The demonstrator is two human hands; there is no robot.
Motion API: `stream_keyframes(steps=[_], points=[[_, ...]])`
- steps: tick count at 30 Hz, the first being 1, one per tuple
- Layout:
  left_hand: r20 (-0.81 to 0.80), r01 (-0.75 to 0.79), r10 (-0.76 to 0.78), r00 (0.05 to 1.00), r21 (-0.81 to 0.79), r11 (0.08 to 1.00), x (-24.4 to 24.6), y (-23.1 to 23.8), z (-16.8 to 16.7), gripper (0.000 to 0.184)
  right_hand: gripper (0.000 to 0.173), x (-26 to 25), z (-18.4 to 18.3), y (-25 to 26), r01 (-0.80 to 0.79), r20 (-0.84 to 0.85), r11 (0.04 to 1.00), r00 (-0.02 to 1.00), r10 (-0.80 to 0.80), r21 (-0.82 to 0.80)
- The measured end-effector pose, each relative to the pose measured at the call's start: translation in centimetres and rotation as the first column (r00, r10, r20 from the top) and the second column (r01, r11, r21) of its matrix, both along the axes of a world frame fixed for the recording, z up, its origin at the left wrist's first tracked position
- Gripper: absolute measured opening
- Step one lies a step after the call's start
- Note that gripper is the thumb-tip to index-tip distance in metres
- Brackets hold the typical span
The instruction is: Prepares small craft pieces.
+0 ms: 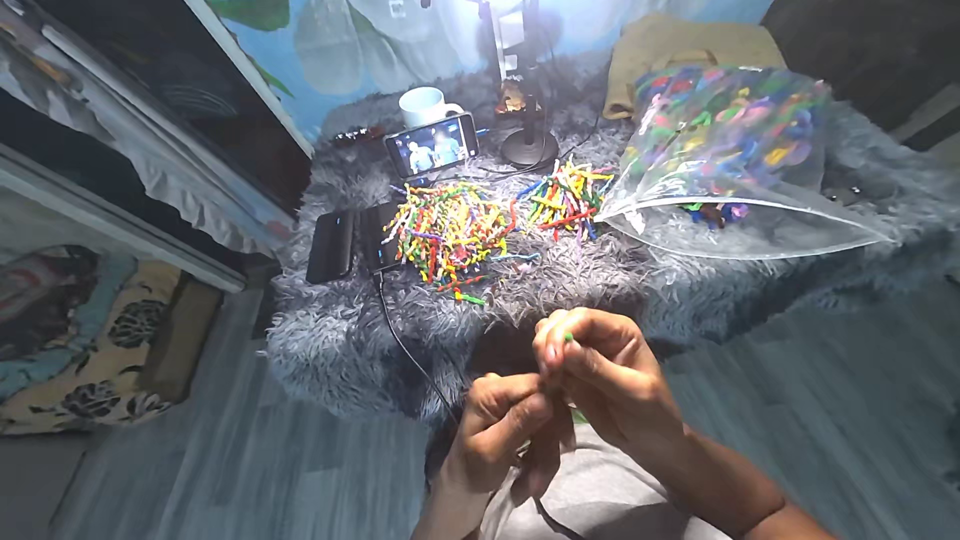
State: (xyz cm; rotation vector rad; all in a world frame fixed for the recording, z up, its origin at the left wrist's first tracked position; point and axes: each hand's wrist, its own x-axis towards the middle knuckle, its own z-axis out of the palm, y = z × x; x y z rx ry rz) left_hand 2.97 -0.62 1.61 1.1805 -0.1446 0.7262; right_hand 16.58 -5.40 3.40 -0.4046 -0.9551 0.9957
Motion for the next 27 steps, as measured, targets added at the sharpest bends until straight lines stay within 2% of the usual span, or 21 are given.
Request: stream_keyframes(steps=[1, 2, 3, 4, 5, 6, 8, 9, 10, 11, 12, 13, 15, 16, 17, 19, 21, 23, 24, 25, 27], points=[[0.085, 0.212, -0.199, 0.976, -0.176, 0.961, 0.0, -0.2, -0.1, 0.030, 0.016, -0.1, 0.1, -0.1, -0.042, -0.007, 0.998, 0.999, 0.042, 0.041], [0.177, 0.372, -0.331, 0.927, -0.314, 0.873, 0.0, -0.6, -0.3, 0.030, 0.016, -0.2, 0.2, -0.1, -0.073, -0.004, 0.994, 0.997, 0.073, 0.077], [0.253, 0.472, -0.400, 0.881, -0.397, 0.787, 0.1, -1.0, -0.4, 0.030, 0.017, -0.3, 0.3, -0.1, -0.095, 0.009, 0.989, 0.995, 0.095, 0.112], [0.290, 0.515, -0.427, 0.857, -0.430, 0.741, 0.1, -1.3, -0.4, 0.030, 0.018, -0.2, 0.3, 0.0, -0.108, 0.028, 0.983, 0.994, 0.106, 0.146], [0.288, 0.516, -0.429, 0.856, -0.423, 0.745, 0.1, -1.4, -0.3, 0.029, 0.018, 0.0, 0.3, 0.1, -0.118, 0.051, 0.977, 0.993, 0.111, 0.180], [0.251, 0.473, -0.404, 0.880, -0.377, 0.796, 0.0, -1.5, -0.3, 0.029, 0.018, 0.2, 0.3, 0.2, -0.128, 0.084, 0.968, 0.990, 0.113, 0.216], [0.127, 0.262, -0.243, 0.962, -0.164, 0.951, -0.3, -1.3, -0.1, 0.029, 0.018, 0.9, 0.2, 0.5, -0.142, 0.150, 0.951, 0.983, 0.103, 0.275], [0.069, 0.095, -0.094, 0.993, -0.008, 0.995, -0.5, -1.2, 0.2, 0.029, 0.018, 1.3, 0.2, 0.6, -0.142, 0.186, 0.945, 0.978, 0.089, 0.294], [0.014, -0.121, 0.120, 0.993, 0.190, 0.974, -0.6, -1.2, 0.5, 0.029, 0.018, 1.6, 0.2, 0.7, -0.119, 0.231, 0.946, 0.972, 0.048, 0.302], [-0.005, -0.340, 0.373, 0.928, 0.396, 0.853, -0.7, -1.3, 0.7, 0.028, 0.017, 1.9, 0.3, 0.8, -0.067, 0.282, 0.950, 0.959, -0.023, 0.304], [0.022, -0.503, 0.597, 0.802, 0.563, 0.655, -0.5, -1.4, 0.7, 0.026, 0.016, 2.1, 0.3, 0.8, -0.001, 0.329, 0.955, 0.939, -0.100, 0.296], [0.086, -0.600, 0.752, 0.653, 0.665, 0.445, -0.1, -1.3, 0.5, 0.026, 0.015, 2.2, 0.2, 0.8, 0.070, 0.362, 0.958, 0.916, -0.171, 0.276], [0.214, -0.630, 0.890, 0.402, 0.770, 0.099, 0.7, -1.0, -0.2, 0.025, 0.014, 1.9, 0.0, 0.9, 0.210, 0.388, 0.957, 0.880, -0.273, 0.198], [0.263, -0.611, 0.910, 0.322, 0.791, -0.012, 1.1, -0.8, -0.4, 0.025, 0.011, 1.6, -0.1, 0.9, 0.271, 0.379, 0.951, 0.872, -0.309, 0.151], [0.295, -0.590, 0.917, 0.270, 0.803, -0.084, 1.4, -0.6, -0.5, 0.025, 0.009, 1.3, -0.3, 1.0, 0.315, 0.364, 0.943, 0.870, -0.333, 0.109], [0.329, -0.570, 0.916, 0.231, 0.809, -0.147, 1.6, -0.5, -0.6, 0.025, 0.009, 0.8, -0.4, 1.0, 0.363, 0.324, 0.931, 0.878, -0.352, 0.027], [0.328, -0.551, 0.917, 0.226, 0.819, -0.157, 1.6, -0.5, -0.6, 0.026, 0.014, 0.6, -0.3, 0.9, 0.364, 0.299, 0.930, 0.895, -0.332, -0.057], [0.274, -0.534, 0.923, 0.271, 0.840, -0.093, 1.4, -0.5, -0.8, 0.028, 0.018, 0.7, 0.0, 0.7, 0.343, 0.288, 0.934, 0.908, -0.303, -0.098], [0.224, -0.545, 0.918, 0.326, 0.838, -0.011, 1.3, -0.5, -0.9, 0.028, 0.019, 0.8, 0.0, 0.6, 0.325, 0.278, 0.941, 0.916, -0.288, -0.096], [0.161, -0.571, 0.900, 0.405, 0.814, 0.111, 1.2, -0.4, -0.9, 0.029, 0.019, 0.8, 0.1, 0.6, 0.298, 0.262, 0.950, 0.928, -0.266, -0.090], [0.045, -0.604, 0.786, 0.616, 0.668, 0.435, 1.0, -0.3, -0.8, 0.036, 0.019, 0.9, 0.1, 0.4, 0.210, 0.193, 0.975, 0.962, -0.192, -0.078]])
